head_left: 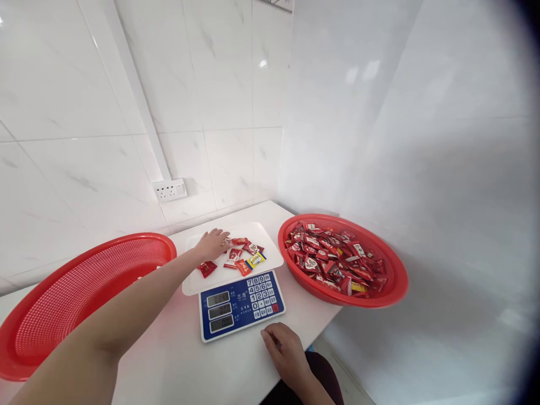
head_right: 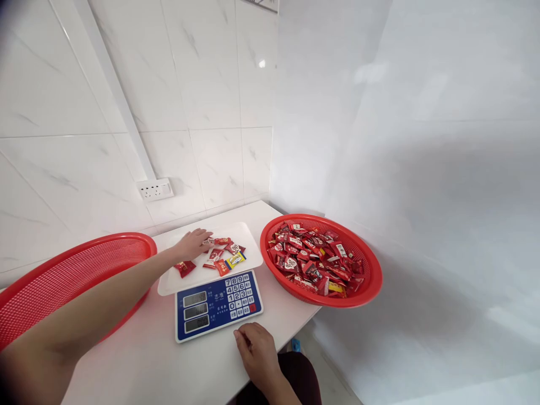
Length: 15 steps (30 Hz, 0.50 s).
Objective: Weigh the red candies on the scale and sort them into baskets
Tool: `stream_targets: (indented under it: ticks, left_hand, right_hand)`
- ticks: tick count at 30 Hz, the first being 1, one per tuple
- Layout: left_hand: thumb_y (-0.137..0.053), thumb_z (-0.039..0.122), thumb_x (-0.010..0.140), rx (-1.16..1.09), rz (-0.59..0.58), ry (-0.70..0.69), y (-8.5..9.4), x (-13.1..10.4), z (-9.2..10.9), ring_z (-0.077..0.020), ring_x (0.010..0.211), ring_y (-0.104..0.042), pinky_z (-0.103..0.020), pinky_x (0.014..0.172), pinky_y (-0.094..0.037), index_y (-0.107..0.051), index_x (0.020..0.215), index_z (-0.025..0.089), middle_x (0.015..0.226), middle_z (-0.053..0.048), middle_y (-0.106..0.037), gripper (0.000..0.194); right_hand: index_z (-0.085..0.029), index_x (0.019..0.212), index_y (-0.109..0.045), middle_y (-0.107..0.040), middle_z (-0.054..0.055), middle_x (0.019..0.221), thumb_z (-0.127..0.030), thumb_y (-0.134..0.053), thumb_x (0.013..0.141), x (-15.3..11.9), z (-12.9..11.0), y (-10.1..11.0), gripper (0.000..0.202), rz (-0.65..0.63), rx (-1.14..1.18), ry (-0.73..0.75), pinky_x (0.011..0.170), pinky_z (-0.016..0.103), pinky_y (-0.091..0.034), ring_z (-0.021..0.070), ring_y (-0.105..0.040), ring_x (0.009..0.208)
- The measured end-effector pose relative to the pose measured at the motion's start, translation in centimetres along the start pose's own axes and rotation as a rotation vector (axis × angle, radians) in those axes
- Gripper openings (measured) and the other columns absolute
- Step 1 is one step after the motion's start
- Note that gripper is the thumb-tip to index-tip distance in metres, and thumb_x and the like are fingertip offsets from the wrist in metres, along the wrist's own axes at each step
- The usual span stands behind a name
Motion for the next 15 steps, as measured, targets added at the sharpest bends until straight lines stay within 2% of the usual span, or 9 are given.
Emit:
stream_targets:
  ticks: [3,5,7,9,12,15]
  left_hand:
    - [-0.031,0.051,0.086,0.052,-0.017,0.12,1.2,-0.7,-4.4,-0.0267,0.128,-0.028,-0.045,0.102,-0.023,-0.039,0.129,0.022,0.138,-0.01,-0.039,0.053]
    - [-0.029,0.05,0.085,0.086,-0.023,0.227,2.3,-1.5,-7.9,-0.0303,0.127,-0.029,-0.051,0.1,-0.022,-0.041,0.129,0.02,0.137,-0.012,-0.04,0.054]
    - [-0.03,0.05,0.084,0.11,-0.035,0.331,3.1,-2.6,-11.2,-0.0358,0.126,-0.029,-0.057,0.098,-0.02,-0.046,0.125,0.017,0.135,-0.016,-0.043,0.055]
    - [-0.032,0.052,0.082,0.11,-0.062,0.391,3.6,-3.9,-13.6,-0.0383,0.124,-0.032,-0.056,0.096,-0.024,-0.055,0.116,0.017,0.13,-0.015,-0.049,0.053]
    - [-0.031,0.058,0.08,0.075,-0.104,0.388,3.7,-5.6,-15.0,-0.0343,0.113,-0.046,-0.045,0.091,-0.036,-0.064,0.099,0.018,0.116,-0.012,-0.061,0.055]
    - [-0.032,0.063,0.077,0.038,-0.11,0.367,4.2,-7.1,-14.5,-0.0283,0.094,-0.06,-0.034,0.081,-0.044,-0.068,0.088,0.018,0.098,-0.01,-0.068,0.059]
  right_hand:
    - [-0.019,0.066,-0.055,-0.059,0.002,0.062,-0.032,-0.039,0.088,0.0,0.0,0.0,0.03,-0.008,-0.001,-0.009,0.055,0.025,-0.041,0.0145,-0.054,0.059]
    - [-0.019,0.066,-0.055,-0.059,0.002,0.063,-0.031,-0.039,0.088,0.0,0.1,-0.1,0.03,-0.013,-0.004,-0.009,0.056,0.025,-0.041,0.0146,-0.054,0.059]
    - [-0.019,0.066,-0.055,-0.059,0.002,0.062,-0.031,-0.039,0.088,0.0,0.1,-0.2,0.03,-0.013,-0.007,-0.003,0.056,0.025,-0.041,0.0146,-0.054,0.059]
    - [-0.019,0.066,-0.055,-0.059,0.002,0.062,-0.031,-0.039,0.088,0.0,0.1,-0.2,0.029,-0.009,-0.008,0.001,0.055,0.025,-0.041,0.0144,-0.054,0.058]
    - [-0.02,0.067,-0.055,-0.059,0.002,0.062,-0.03,-0.039,0.088,0.0,0.1,-0.2,0.029,-0.011,-0.007,0.008,0.055,0.025,-0.041,0.0143,-0.054,0.058]
    - [-0.02,0.066,-0.054,-0.059,0.002,0.062,-0.031,-0.039,0.089,0.0,0.1,-0.2,0.029,-0.021,-0.011,0.009,0.055,0.025,-0.041,0.0146,-0.054,0.059]
Point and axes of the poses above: each hand's wrist, its own x-axis towards the middle knuckle, its own y-axis out of the back of the hand, z = x × y, the point moved 5 cm from there along x, towards the middle knuckle
